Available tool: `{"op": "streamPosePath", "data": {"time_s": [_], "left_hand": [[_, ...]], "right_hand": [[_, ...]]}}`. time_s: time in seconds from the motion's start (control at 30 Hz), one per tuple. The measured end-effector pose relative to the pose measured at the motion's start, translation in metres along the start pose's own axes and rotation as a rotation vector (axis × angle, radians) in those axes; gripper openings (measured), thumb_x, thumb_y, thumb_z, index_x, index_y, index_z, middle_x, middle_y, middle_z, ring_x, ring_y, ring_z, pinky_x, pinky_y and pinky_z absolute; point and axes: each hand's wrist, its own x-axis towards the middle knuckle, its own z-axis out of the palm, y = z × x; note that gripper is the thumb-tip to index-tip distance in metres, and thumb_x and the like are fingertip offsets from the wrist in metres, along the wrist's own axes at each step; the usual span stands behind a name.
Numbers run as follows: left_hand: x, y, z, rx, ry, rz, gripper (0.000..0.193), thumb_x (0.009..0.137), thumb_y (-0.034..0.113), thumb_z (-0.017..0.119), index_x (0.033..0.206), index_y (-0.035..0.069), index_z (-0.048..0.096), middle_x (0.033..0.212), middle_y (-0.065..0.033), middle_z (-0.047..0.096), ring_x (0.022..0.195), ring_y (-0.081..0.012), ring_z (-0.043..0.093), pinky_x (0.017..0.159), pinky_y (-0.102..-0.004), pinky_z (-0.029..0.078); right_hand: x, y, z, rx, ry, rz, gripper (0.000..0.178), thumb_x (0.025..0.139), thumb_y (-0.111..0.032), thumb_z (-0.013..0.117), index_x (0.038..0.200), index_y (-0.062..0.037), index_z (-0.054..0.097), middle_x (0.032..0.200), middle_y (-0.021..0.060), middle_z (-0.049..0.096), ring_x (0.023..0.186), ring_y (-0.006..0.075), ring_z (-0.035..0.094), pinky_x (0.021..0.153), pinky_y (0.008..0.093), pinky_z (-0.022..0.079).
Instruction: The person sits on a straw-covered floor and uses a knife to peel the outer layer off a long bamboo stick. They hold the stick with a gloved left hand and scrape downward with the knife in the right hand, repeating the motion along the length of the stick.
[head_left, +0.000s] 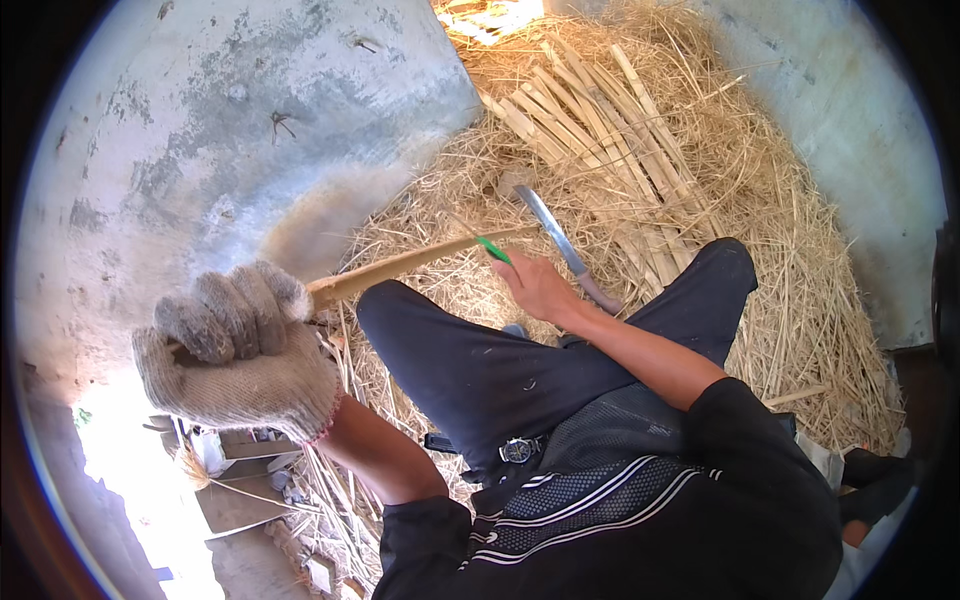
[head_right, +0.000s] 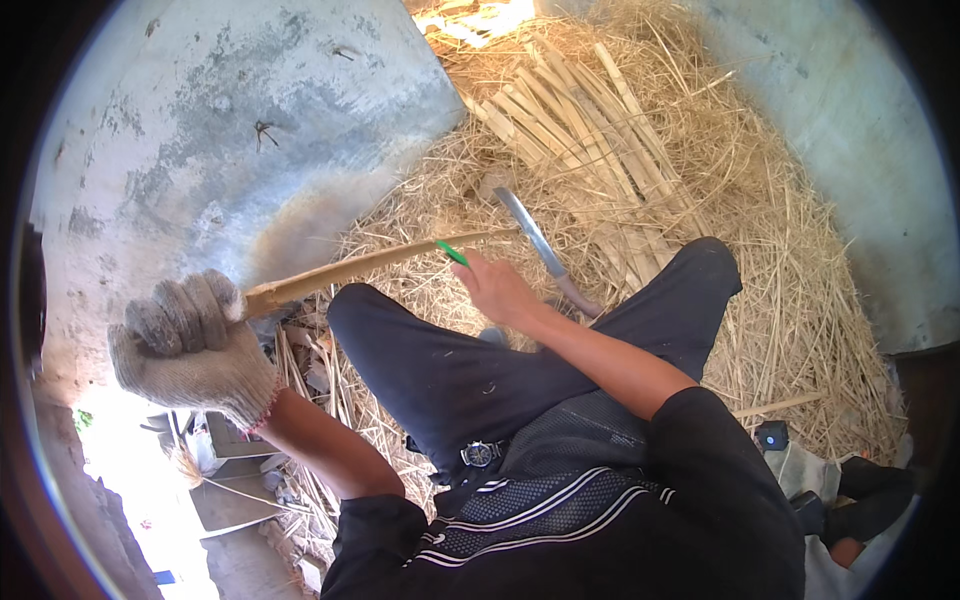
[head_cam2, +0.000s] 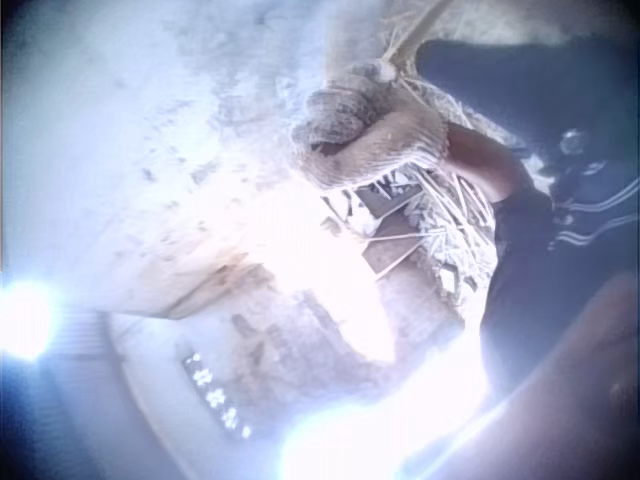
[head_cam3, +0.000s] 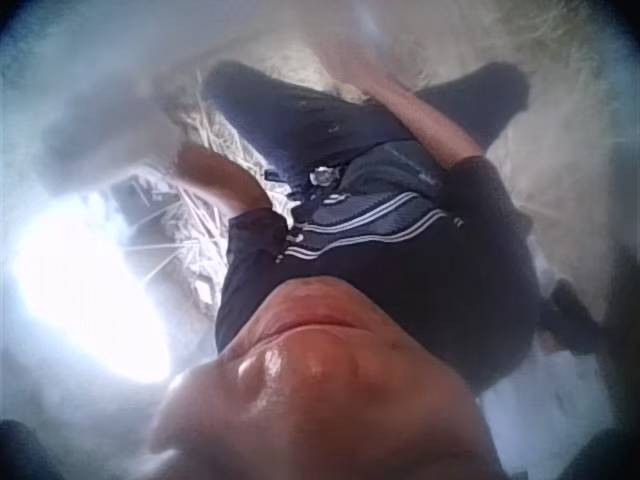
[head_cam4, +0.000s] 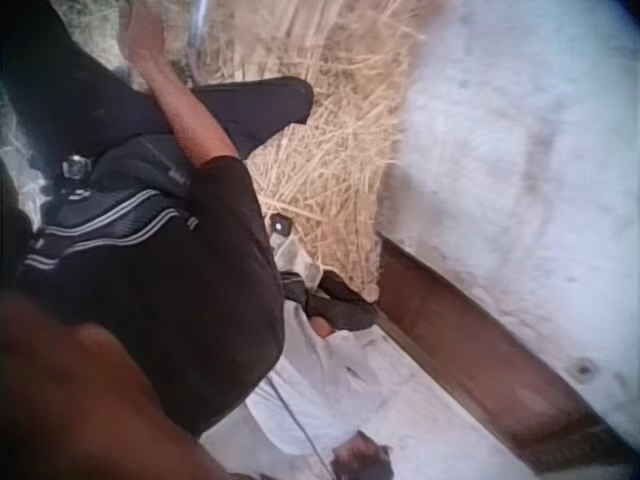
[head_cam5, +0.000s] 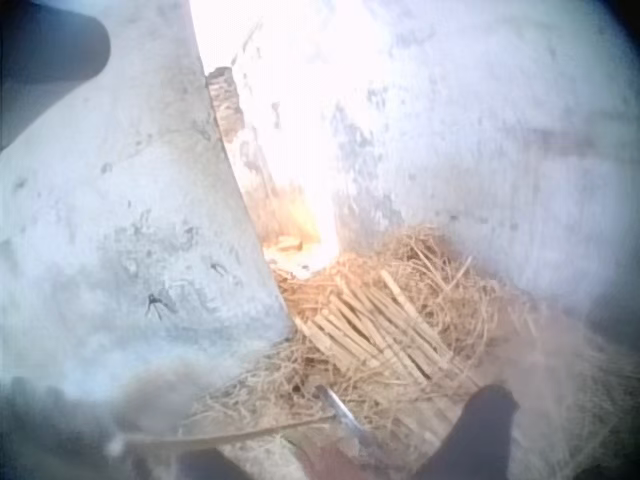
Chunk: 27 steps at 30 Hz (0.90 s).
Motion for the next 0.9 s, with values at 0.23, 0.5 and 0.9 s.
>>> {"op": "streamPosePath", "data": {"time_s": [0.23,0.5,0.9], "left_hand": [[0.002,-0.004,0.012,0.1,0.103,0.051,0.04,0.088,0.024,0.039,0.051,0.019,0.025,0.044,0.0046,0.019,0.037,-0.0085,0.014,0.035,-0.0272,0.02],[0.003,-0.007,0.023,0.067,0.071,0.031,0.038,0.086,0.023,0.039,0.05,0.019,0.025,0.045,0.0048,0.019,0.037,-0.0088,0.016,0.034,-0.0269,0.022],[0.009,-0.006,-0.006,0.005,-0.04,0.008,0.043,0.088,0.027,0.042,0.048,0.019,0.028,0.04,0.0041,0.022,0.032,-0.0084,0.018,0.027,-0.0289,0.028]], "right_hand": [[0.002,0.01,0.021,-0.041,0.092,0.089,0.036,0.102,-0.031,0.043,0.105,0.0045,0.05,0.057,0.019,0.056,0.049,0.0398,0.058,0.05,0.0507,0.047],[0.014,0.072,0.034,-0.135,0.136,0.234,0.029,0.101,-0.026,0.046,0.109,0.0022,0.051,0.072,0.0232,0.064,0.068,0.0425,0.066,0.062,0.0528,0.051],[0.002,0.033,0.019,-0.041,0.068,0.11,0.029,0.101,-0.022,0.046,0.105,0.0049,0.054,0.067,0.023,0.061,0.063,0.0376,0.064,0.055,0.0488,0.048]]}}
